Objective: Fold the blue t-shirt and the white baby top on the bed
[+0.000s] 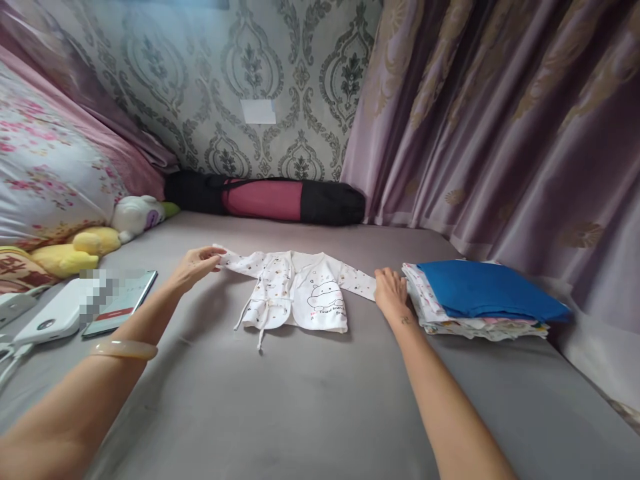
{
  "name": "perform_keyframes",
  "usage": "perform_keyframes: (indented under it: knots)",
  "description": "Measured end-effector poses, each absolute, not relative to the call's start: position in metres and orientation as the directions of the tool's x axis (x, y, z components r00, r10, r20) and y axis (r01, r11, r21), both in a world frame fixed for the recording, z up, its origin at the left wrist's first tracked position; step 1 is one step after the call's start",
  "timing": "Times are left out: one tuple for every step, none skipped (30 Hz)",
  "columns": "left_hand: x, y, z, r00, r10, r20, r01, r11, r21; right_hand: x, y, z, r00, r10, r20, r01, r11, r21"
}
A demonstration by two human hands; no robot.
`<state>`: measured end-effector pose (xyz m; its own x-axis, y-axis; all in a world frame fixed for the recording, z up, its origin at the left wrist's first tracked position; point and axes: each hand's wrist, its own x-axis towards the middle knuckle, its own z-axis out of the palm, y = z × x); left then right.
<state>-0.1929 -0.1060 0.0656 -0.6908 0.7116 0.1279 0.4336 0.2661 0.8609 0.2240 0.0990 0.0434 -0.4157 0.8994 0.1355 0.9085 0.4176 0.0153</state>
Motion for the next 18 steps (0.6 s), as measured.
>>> perform_keyframes:
  knots:
    - [-0.192, -0.105, 0.064, -0.698, 0.703, 0.135, 0.382, 0.206, 0.901, 0.219, 0.099, 0.041, -0.463, 0.871, 0.161, 0.88, 0.474, -0.033]
    - [-0.192, -0.104, 0.063, -0.704, 0.697, 0.14, 0.332, 0.149, 0.931, 0.213, 0.1, 0.038, -0.515, 0.838, 0.178, 0.838, 0.536, -0.1]
    - [-0.193, -0.102, 0.061, -0.711, 0.688, 0.145, 0.292, 0.101, 0.951, 0.207, 0.1, 0.034, -0.566, 0.803, 0.188, 0.786, 0.594, -0.173]
    - [-0.194, -0.102, 0.058, -0.723, 0.674, 0.153, 0.261, 0.061, 0.963, 0.201, 0.1, 0.03, -0.61, 0.769, 0.194, 0.73, 0.64, -0.239]
    - [-0.196, -0.101, 0.055, -0.733, 0.66, 0.161, 0.24, 0.029, 0.97, 0.196, 0.1, 0.026, -0.643, 0.74, 0.198, 0.682, 0.671, -0.291]
    - [-0.198, -0.1, 0.052, -0.745, 0.646, 0.167, 0.225, 0.007, 0.974, 0.191, 0.099, 0.021, -0.662, 0.721, 0.205, 0.649, 0.688, -0.325]
    - [-0.201, -0.099, 0.049, -0.754, 0.634, 0.172, 0.219, -0.004, 0.976, 0.187, 0.099, 0.017, -0.672, 0.71, 0.21, 0.63, 0.697, -0.343]
    - [-0.204, -0.099, 0.045, -0.759, 0.627, 0.176, 0.222, -0.006, 0.975, 0.185, 0.099, 0.012, -0.676, 0.705, 0.214, 0.621, 0.702, -0.349]
    - [-0.208, -0.099, 0.042, -0.757, 0.628, 0.18, 0.231, -0.001, 0.973, 0.183, 0.099, 0.009, -0.679, 0.701, 0.218, 0.618, 0.706, -0.347]
    - [-0.211, -0.099, 0.039, -0.752, 0.634, 0.183, 0.247, 0.013, 0.969, 0.182, 0.099, 0.005, -0.681, 0.698, 0.223, 0.616, 0.71, -0.342]
    - [-0.214, -0.1, 0.037, -0.746, 0.639, 0.185, 0.268, 0.034, 0.963, 0.182, 0.099, 0.003, -0.682, 0.695, 0.229, 0.614, 0.714, -0.336]
    - [-0.217, -0.1, 0.034, -0.742, 0.643, 0.188, 0.297, 0.064, 0.953, 0.183, 0.1, 0.001, -0.682, 0.693, 0.234, 0.613, 0.716, -0.332]
    - [-0.22, -0.101, 0.032, -0.739, 0.646, 0.19, 0.332, 0.104, 0.938, 0.183, 0.101, -0.001, -0.682, 0.692, 0.236, 0.613, 0.717, -0.331]
    - [-0.222, -0.101, 0.03, -0.739, 0.647, 0.188, 0.368, 0.153, 0.917, 0.183, 0.101, -0.002, -0.681, 0.693, 0.236, 0.613, 0.716, -0.333]
    - [-0.224, -0.102, 0.029, -0.736, 0.651, 0.187, 0.406, 0.202, 0.891, 0.184, 0.102, -0.002, -0.679, 0.695, 0.234, 0.614, 0.714, -0.338]
    - [-0.225, -0.102, 0.028, -0.727, 0.661, 0.187, 0.447, 0.249, 0.859, 0.184, 0.102, -0.002, -0.678, 0.699, 0.23, 0.613, 0.709, -0.348]
    - [-0.226, -0.102, 0.027, -0.713, 0.676, 0.188, 0.491, 0.289, 0.822, 0.184, 0.102, -0.001, -0.676, 0.703, 0.222, 0.612, 0.703, -0.362]
    - [-0.227, -0.102, 0.026, -0.703, 0.684, 0.193, 0.533, 0.329, 0.78, 0.184, 0.101, 0.001, -0.672, 0.71, 0.212, 0.613, 0.694, -0.379]
